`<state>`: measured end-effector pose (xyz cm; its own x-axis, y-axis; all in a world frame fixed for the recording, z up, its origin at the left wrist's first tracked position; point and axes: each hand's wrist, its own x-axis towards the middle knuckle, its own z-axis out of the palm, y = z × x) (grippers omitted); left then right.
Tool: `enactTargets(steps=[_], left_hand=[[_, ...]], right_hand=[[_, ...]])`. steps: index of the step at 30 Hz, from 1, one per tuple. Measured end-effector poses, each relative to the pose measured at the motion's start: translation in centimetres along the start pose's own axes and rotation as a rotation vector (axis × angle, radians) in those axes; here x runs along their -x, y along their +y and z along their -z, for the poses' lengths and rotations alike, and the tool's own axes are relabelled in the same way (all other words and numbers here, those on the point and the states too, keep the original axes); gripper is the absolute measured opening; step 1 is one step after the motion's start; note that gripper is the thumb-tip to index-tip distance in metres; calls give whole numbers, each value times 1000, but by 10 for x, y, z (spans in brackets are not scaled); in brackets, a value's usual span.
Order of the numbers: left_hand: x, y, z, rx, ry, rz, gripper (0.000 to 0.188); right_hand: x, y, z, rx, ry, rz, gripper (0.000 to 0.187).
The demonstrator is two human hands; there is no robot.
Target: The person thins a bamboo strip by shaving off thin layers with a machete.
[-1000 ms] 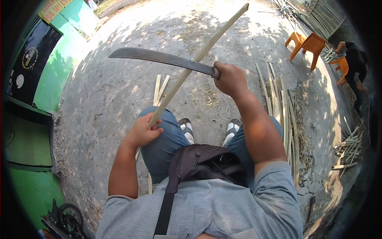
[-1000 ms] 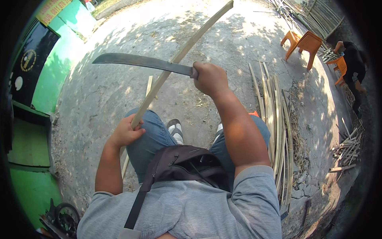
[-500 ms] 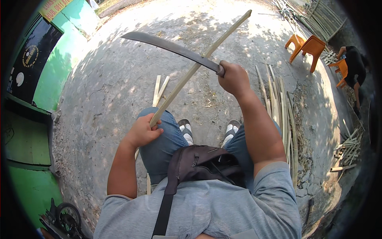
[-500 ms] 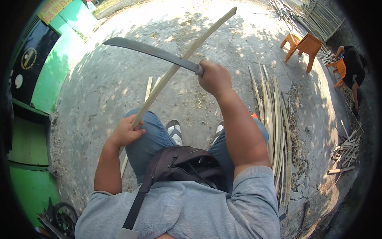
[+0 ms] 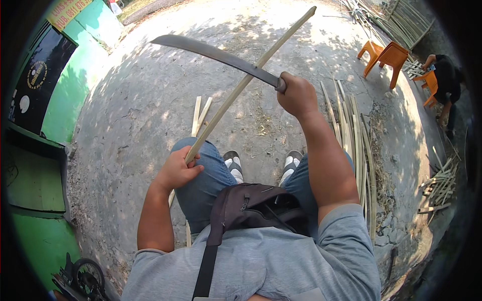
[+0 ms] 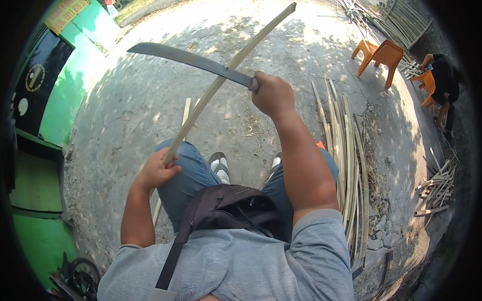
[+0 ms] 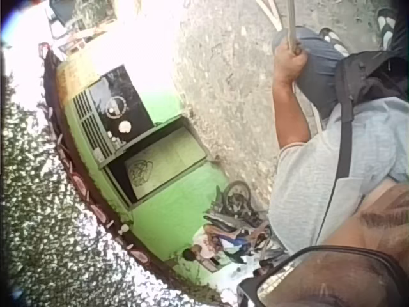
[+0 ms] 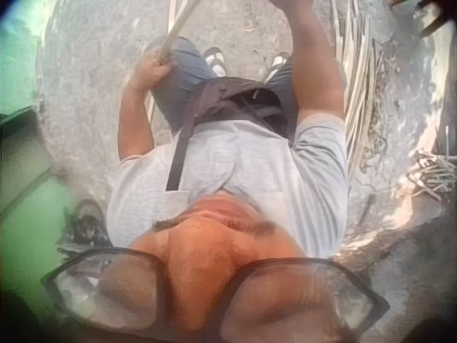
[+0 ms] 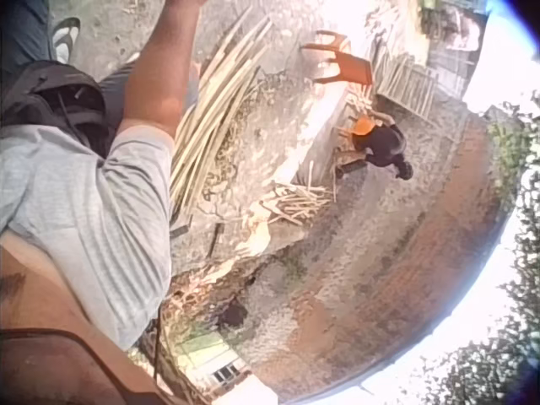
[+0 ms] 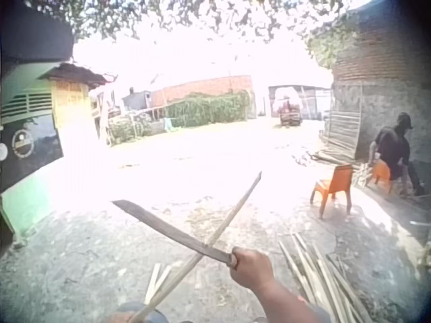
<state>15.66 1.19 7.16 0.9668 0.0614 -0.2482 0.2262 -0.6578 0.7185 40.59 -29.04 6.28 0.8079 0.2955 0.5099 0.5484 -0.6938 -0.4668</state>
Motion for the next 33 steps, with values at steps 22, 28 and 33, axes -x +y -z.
enactTargets(steps=[22, 28, 33], left_hand=[[2, 4, -4, -71, 35, -14, 33], [-3, 2, -4, 2, 3, -3, 31], [-5, -1, -3, 28, -12, 46, 30]], right_hand=[[-9, 40, 11, 15, 51, -324, 14], [4, 19, 17, -41, -41, -145, 11], [19, -23, 6, 12, -302, 184, 7]])
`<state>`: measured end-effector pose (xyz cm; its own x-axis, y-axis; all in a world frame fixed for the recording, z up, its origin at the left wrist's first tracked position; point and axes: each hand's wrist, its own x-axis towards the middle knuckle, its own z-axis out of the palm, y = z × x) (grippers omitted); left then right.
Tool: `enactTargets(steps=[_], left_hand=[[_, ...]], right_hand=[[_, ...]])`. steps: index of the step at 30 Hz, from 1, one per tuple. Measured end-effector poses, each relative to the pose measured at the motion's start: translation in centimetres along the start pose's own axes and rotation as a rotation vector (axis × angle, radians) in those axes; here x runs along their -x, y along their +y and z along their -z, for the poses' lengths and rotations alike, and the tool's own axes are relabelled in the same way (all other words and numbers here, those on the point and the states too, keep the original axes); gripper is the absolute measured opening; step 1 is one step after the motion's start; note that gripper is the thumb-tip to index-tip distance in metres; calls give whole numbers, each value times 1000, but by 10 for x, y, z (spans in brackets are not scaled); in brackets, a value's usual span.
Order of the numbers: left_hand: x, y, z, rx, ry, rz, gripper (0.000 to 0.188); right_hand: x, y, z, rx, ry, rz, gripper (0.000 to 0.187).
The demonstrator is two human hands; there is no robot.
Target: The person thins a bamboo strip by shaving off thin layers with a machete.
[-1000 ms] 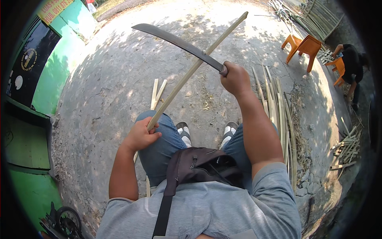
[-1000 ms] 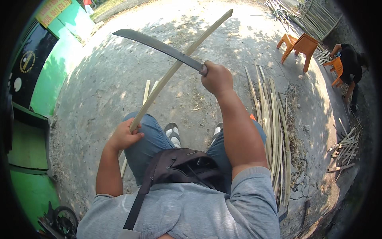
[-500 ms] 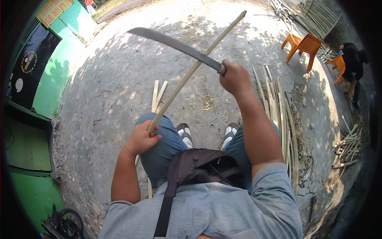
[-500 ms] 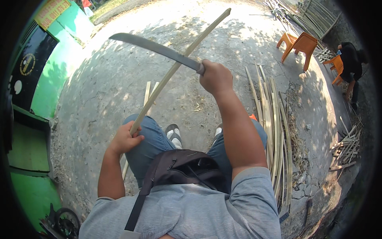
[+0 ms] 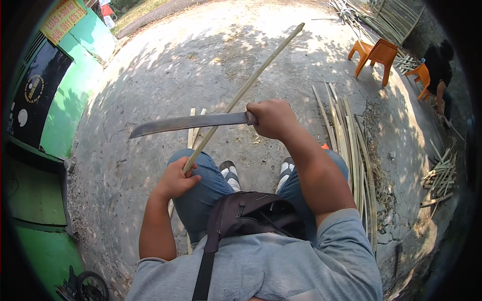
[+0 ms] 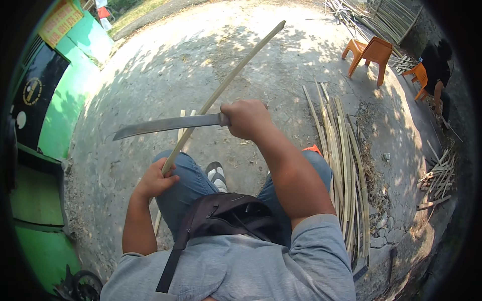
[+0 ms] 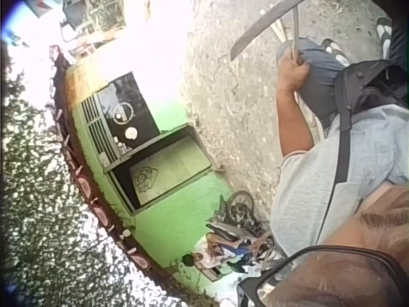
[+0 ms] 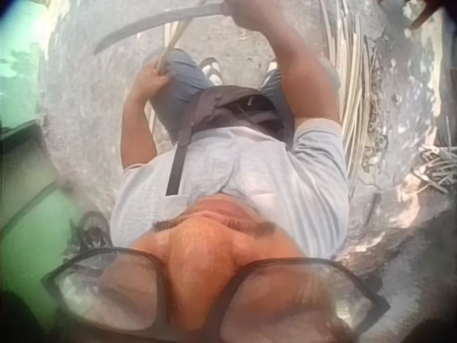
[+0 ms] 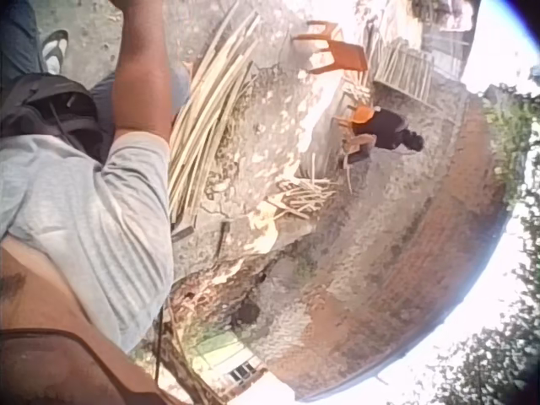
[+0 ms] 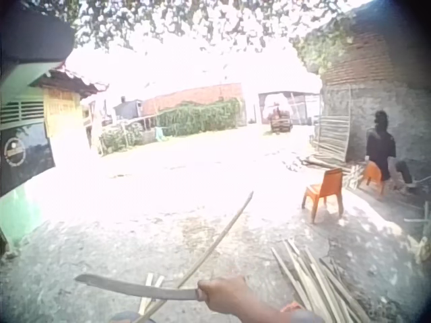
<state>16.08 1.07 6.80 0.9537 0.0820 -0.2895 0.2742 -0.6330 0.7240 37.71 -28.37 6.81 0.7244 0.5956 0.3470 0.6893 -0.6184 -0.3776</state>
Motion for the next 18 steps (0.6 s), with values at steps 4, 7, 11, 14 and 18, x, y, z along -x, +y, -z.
enactTargets(steps=[4, 7, 11, 14, 18], left_hand=[[5, -5, -4, -44, 52, -64, 31], [7, -6, -5, 22, 106, -46, 30], [5, -7, -8, 49, 111, -57, 30], [6, -6, -8, 43, 123, -58, 29], [10, -8, -7, 28, 116, -65, 29]], right_hand=[[-2, 7, -1, -13, -17, -7, 6], [-11, 41, 8, -130, 175, -257, 17], [-7, 52, 13, -185, 201, -325, 17], [-2, 33, 11, -92, 155, -205, 11], [-6, 15, 27, 74, 97, -88, 5]])
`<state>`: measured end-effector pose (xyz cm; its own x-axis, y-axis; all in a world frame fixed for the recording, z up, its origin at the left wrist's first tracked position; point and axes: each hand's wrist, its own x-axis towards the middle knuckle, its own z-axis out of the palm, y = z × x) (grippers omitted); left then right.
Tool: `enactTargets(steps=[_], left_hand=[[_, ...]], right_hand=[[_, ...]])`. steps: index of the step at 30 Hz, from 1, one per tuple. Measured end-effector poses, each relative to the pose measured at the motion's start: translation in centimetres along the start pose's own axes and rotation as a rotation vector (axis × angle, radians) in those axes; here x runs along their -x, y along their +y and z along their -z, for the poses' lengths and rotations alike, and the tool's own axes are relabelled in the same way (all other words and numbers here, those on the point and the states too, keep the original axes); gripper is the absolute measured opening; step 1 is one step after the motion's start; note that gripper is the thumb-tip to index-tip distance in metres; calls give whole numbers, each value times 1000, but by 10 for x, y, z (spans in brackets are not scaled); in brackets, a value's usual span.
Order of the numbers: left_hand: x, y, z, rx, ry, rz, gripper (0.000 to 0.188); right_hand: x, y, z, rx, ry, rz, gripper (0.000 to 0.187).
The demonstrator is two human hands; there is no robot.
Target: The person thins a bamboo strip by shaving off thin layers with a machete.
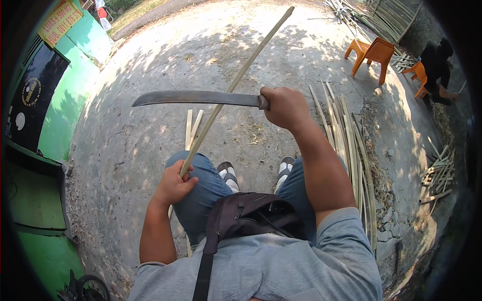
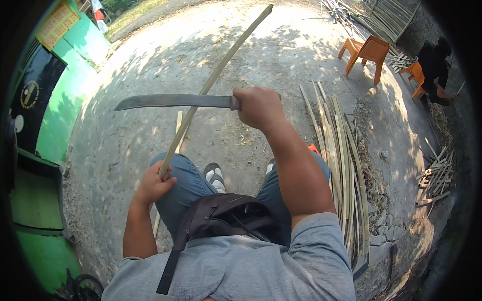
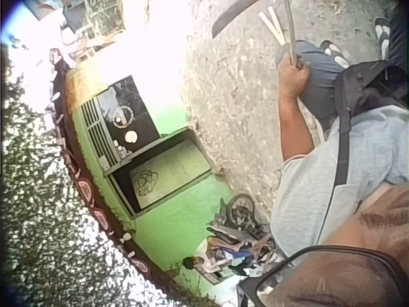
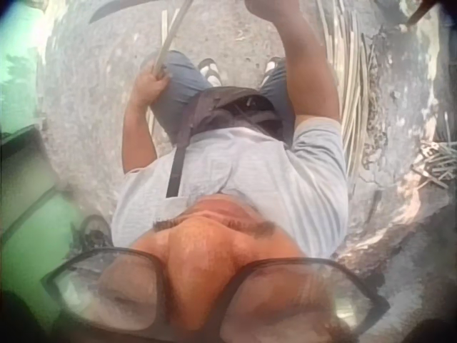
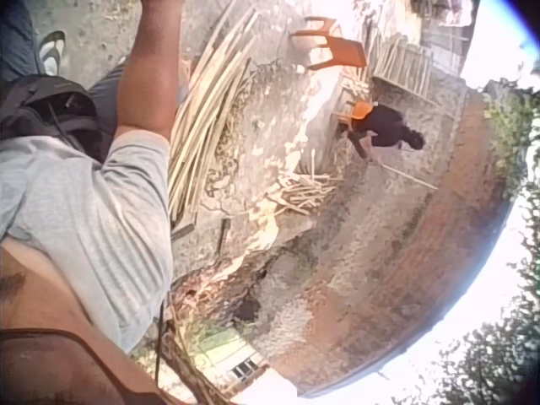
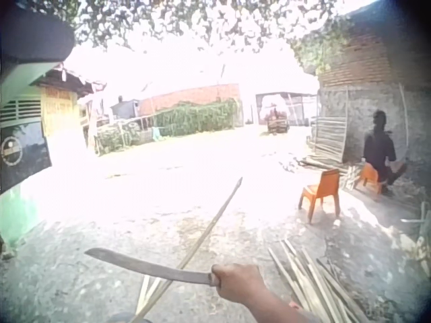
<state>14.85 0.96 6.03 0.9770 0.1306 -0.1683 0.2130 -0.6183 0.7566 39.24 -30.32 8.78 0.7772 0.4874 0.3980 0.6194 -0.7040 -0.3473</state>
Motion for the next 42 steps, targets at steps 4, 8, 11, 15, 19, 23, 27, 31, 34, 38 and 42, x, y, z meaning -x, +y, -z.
enactTargets(steps=[4, 8, 11, 15, 19, 23, 27, 31, 34, 38, 42], left_hand=[[0, 5, -2, -67, 6, -38, 30], [-2, 9, -2, -78, 2, -39, 30], [1, 13, -1, -100, 2, -19, 31], [2, 19, -4, -161, 21, -25, 30], [2, 20, -4, -176, 27, -26, 29], [-1, 19, -3, -195, 21, -30, 29], [2, 14, -4, -136, 35, -24, 29], [3, 14, -7, -168, 72, -60, 28], [6, 14, -9, -185, 90, -64, 28], [5, 16, -8, -178, 77, -41, 28], [2, 15, -6, -129, 74, -47, 28]], right_hand=[[-9, 37, 0, -107, 71, -203, 11], [-4, 39, 3, -139, 138, -293, 15], [4, 21, 2, -140, 46, -239, 13], [5, 11, 0, -58, -32, -49, 8], [-7, 48, -5, -109, 0, -212, 13], [-6, 49, -7, -202, 67, -316, 13], [0, 22, -6, -140, -12, -144, 11], [-1, 33, 2, -78, -8, -135, 11], [-4, 48, 1, -205, 98, -307, 13], [-2, 39, 3, -303, 136, -290, 15], [7, 10, -7, -184, -6, -80, 9]])
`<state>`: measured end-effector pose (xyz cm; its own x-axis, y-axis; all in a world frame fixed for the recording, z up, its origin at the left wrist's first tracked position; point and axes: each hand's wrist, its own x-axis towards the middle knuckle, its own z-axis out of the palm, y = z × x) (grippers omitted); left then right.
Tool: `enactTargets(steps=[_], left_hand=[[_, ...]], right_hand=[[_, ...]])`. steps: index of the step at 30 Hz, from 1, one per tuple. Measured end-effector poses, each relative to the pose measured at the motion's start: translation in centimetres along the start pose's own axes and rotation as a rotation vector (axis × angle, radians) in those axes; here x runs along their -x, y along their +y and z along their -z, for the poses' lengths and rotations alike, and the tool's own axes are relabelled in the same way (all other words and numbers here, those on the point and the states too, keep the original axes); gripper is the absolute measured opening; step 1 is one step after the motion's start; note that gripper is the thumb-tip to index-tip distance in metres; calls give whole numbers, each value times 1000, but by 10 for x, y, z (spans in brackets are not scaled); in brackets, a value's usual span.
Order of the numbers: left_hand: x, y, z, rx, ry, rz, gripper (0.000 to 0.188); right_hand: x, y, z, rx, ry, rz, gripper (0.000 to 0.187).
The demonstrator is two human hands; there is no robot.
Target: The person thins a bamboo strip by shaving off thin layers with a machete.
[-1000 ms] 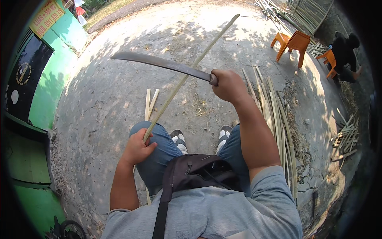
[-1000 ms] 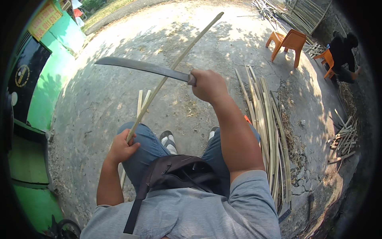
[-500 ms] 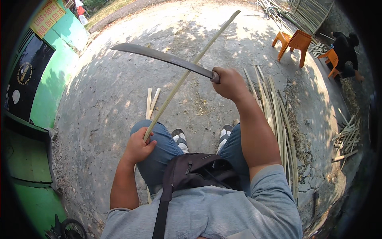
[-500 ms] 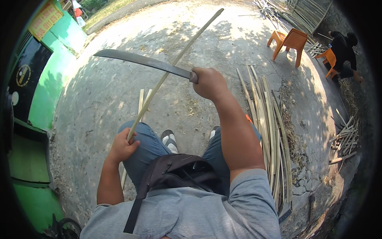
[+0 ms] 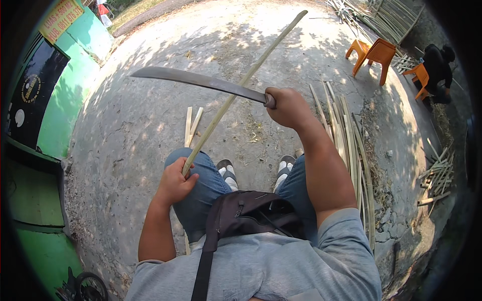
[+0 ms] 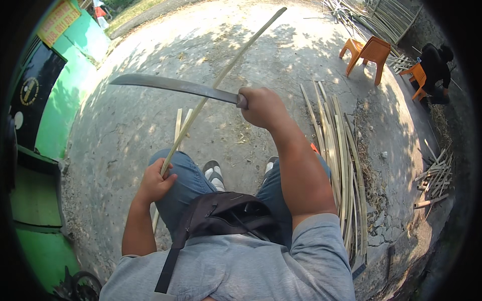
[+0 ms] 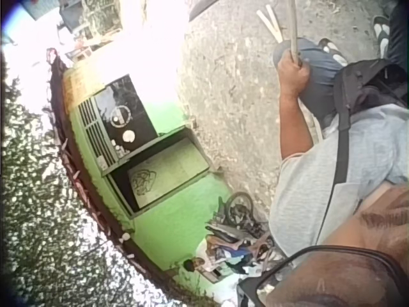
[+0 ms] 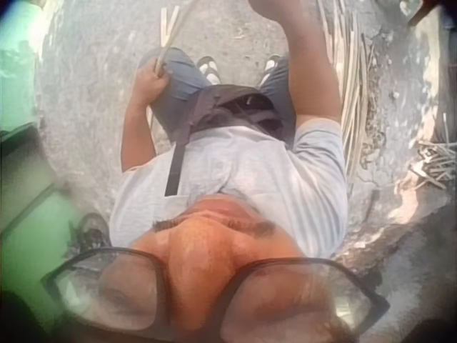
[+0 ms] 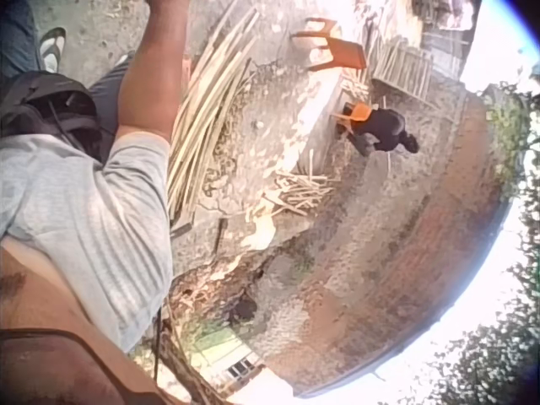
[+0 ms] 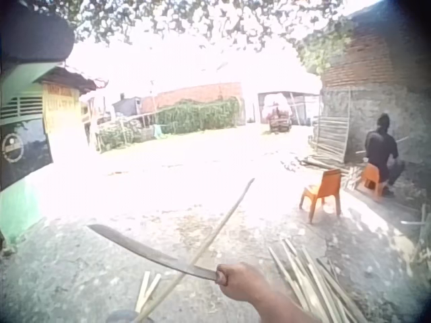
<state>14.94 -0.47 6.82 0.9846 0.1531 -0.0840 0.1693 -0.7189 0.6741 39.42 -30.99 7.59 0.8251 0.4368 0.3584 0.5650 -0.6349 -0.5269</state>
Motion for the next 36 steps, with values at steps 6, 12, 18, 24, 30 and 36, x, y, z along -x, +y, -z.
enactTargets(steps=[6, 12, 18, 24, 30, 36], left_hand=[[-5, -2, 5, 26, -81, 50, 28], [-8, -9, 9, 128, -152, 77, 28], [-10, -9, 8, 156, -152, 93, 28], [-9, -14, 8, 156, -141, 113, 29], [-9, -14, 7, 229, -127, 130, 28], [-6, -15, 1, 168, -96, 118, 30]], right_hand=[[6, -23, -17, 122, -210, 183, 4], [2, -18, -21, 90, -103, 96, 8], [23, -58, -51, 103, -174, 222, 6], [14, -59, -49, 118, -166, 162, 6], [20, -61, -56, 77, -138, 179, 6], [19, -73, -54, 118, -285, 185, 6]])
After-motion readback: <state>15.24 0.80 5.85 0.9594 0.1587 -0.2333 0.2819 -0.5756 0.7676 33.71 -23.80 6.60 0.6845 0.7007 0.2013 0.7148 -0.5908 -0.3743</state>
